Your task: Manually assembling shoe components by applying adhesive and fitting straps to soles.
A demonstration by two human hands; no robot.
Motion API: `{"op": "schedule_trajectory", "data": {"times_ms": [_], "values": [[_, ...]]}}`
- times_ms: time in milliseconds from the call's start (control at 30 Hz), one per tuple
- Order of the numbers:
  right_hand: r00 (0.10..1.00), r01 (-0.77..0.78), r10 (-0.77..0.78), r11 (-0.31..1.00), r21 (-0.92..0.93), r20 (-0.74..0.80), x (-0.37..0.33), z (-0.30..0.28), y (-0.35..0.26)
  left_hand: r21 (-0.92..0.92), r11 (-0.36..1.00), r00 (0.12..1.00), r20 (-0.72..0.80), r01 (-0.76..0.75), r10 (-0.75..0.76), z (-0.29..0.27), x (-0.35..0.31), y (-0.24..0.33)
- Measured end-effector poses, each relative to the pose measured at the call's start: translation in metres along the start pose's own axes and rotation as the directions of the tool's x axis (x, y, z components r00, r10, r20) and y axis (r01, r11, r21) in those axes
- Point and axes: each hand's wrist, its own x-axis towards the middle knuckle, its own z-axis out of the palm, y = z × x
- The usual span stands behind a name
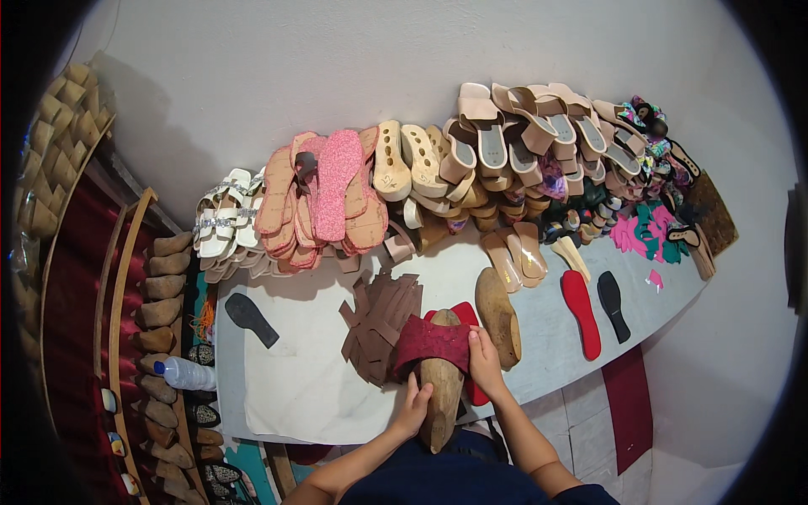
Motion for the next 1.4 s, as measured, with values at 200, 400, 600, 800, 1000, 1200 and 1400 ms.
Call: {"op": "schedule_trajectory", "data": {"times_ms": [200, 400, 600, 800, 1000, 1200, 1400], "values": [[0.983, 0.166, -0.183, 0.94, -0.297, -0.029, 0.003, -0.001, 0.004, -0.059, 0.998, 0.999, 0.052, -0.004, 0.007, 0.002, 0.0, 0.007], [0.973, 0.225, -0.228, 0.939, -0.261, 0.02, 0.01, -0.004, 0.013, -0.116, 0.993, 0.997, 0.078, 0.005, 0.004, 0.005, -0.001, 0.011], [0.975, 0.221, -0.201, 0.926, -0.307, 0.095, 0.015, -0.012, 0.003, -0.127, 0.992, 0.998, 0.069, 0.003, 0.006, 0.003, -0.001, 0.011], [0.985, 0.168, -0.159, 0.975, -0.148, 0.067, 0.012, -0.007, 0.005, -0.116, 0.993, 0.995, 0.103, 0.028, -0.016, 0.004, -0.002, 0.013], [0.998, 0.029, -0.027, 0.999, -0.03, 0.062, 0.01, -0.002, 0.005, -0.124, 0.992, 0.995, 0.093, 0.032, -0.021, 0.004, -0.002, 0.015], [0.996, -0.083, 0.09, 0.941, 0.329, -0.008, 0.003, 0.024, 0.009, -0.067, 0.992, 0.992, 0.075, 0.106, -0.101, -0.008, 0.003, -0.003], [0.997, -0.06, 0.07, 0.954, 0.292, -0.023, 0.005, 0.031, 0.012, -0.011, 0.984, 0.98, 0.095, 0.177, -0.176, -0.006, -0.007, 0.022]]}}
